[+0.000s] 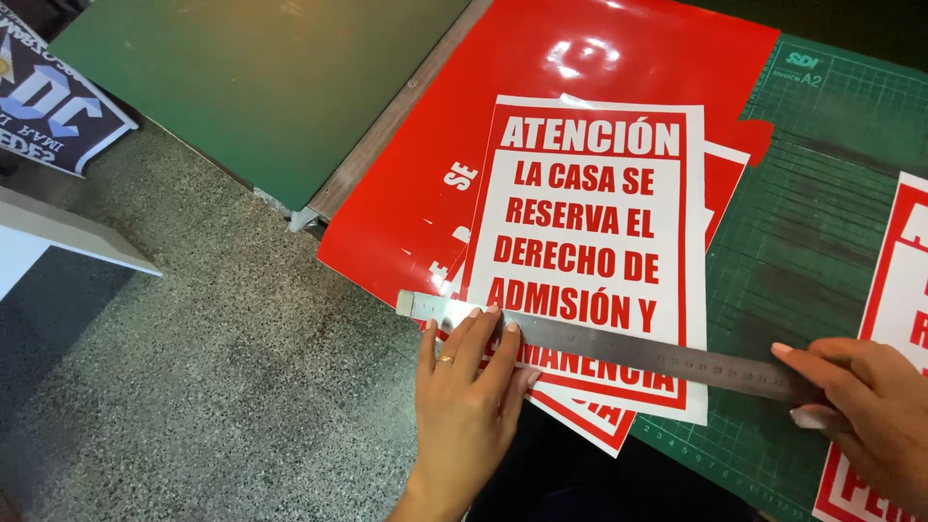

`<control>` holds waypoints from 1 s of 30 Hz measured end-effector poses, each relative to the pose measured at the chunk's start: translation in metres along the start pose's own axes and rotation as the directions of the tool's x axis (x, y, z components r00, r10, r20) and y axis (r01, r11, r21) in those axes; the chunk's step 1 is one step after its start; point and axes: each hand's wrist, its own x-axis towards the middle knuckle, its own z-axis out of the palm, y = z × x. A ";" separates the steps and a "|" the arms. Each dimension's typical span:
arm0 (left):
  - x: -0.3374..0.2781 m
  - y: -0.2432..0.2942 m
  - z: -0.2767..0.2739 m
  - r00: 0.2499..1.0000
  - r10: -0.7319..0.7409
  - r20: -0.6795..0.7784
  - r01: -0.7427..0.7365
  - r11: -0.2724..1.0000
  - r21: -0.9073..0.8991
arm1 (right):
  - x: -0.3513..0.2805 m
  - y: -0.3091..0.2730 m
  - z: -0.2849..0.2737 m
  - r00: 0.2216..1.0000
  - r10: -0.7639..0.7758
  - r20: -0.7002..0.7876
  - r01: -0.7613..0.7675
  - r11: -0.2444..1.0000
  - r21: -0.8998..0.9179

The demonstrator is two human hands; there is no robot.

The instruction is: Cutting and trimming printed signs using a metal ruler and a craft knife on a cutting mat

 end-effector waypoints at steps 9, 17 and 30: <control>-0.001 -0.002 -0.004 0.998 0.016 0.068 -0.015 1.000 -0.007 | 0.002 0.016 0.009 0.997 0.040 0.068 -0.034 0.995 -0.095; 0.019 -0.002 -0.005 0.992 0.058 0.110 -0.062 0.997 0.036 | 0.027 -0.007 -0.013 0.989 -0.108 -0.106 0.101 0.992 -0.070; 0.021 -0.004 0.008 0.997 0.023 0.074 -0.032 0.993 0.114 | 0.024 0.006 0.000 0.989 -0.110 -0.095 0.091 0.977 -0.192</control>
